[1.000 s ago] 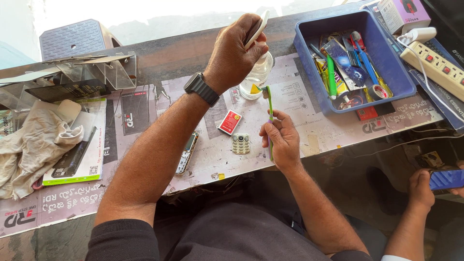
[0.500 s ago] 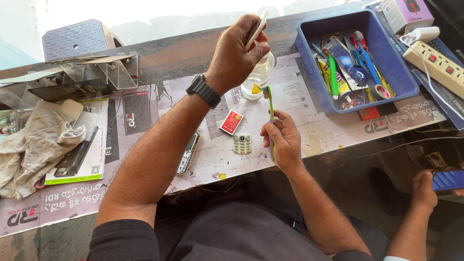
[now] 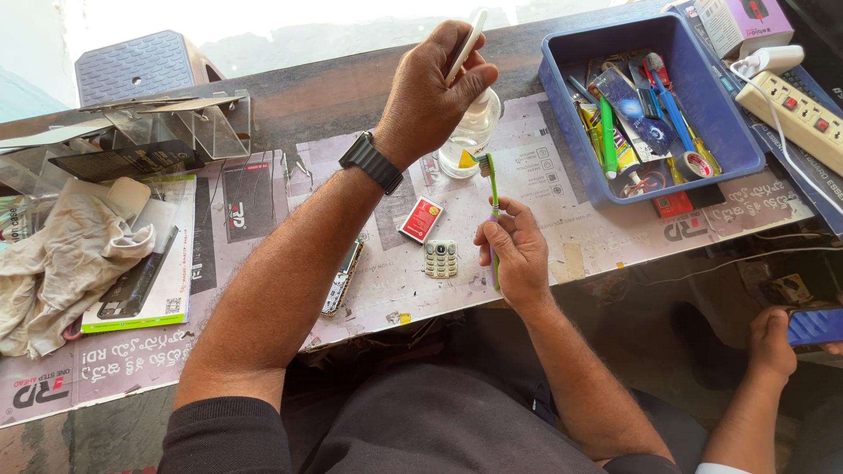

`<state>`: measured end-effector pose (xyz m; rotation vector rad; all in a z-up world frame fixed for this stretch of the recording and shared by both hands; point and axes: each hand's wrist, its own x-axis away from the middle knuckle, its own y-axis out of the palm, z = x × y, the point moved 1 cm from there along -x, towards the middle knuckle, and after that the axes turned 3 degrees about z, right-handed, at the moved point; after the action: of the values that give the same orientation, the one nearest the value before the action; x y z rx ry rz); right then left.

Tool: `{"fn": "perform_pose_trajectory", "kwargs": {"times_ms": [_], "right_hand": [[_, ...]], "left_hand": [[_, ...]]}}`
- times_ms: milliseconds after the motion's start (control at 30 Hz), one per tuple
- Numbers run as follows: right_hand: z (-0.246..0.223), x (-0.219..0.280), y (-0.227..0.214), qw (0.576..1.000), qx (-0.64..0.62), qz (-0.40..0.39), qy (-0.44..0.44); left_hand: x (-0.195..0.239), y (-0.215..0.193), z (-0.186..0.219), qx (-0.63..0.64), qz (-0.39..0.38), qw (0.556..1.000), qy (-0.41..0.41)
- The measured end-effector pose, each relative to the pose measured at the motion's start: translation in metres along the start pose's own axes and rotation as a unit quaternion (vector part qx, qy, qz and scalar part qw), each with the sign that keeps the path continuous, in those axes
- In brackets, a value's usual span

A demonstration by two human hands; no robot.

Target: The person cleans a disassembled mobile phone using a toothbrush and toothpaste, then reassembles the phone by inserting the keypad and battery. The person also tests the phone by turning it on.

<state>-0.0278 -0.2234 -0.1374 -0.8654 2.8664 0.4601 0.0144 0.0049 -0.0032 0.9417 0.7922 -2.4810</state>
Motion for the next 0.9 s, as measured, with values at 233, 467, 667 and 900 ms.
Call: {"fn": "perform_pose_trajectory", "kwargs": {"times_ms": [233, 467, 667, 900], "right_hand": [[-0.0009, 0.0009, -0.0005, 1.0, 0.007, 0.0, -0.006], [-0.0007, 0.0016, -0.0003, 1.0, 0.009, 0.0, -0.014], [0.0008, 0.0014, -0.0009, 1.0, 0.01, 0.0, -0.018], [-0.0014, 0.002, 0.0019, 1.0, 0.015, 0.003, -0.019]], "left_hand": [[0.0, 0.0018, -0.0062, 0.017, 0.007, 1.0, -0.004], [-0.0056, 0.0043, -0.0088, 0.064, 0.021, 0.996, -0.058], [-0.0074, 0.0029, -0.0091, 0.116, 0.011, 0.982, -0.148], [-0.0087, 0.0026, -0.0085, 0.116, 0.013, 0.983, -0.144]]}}
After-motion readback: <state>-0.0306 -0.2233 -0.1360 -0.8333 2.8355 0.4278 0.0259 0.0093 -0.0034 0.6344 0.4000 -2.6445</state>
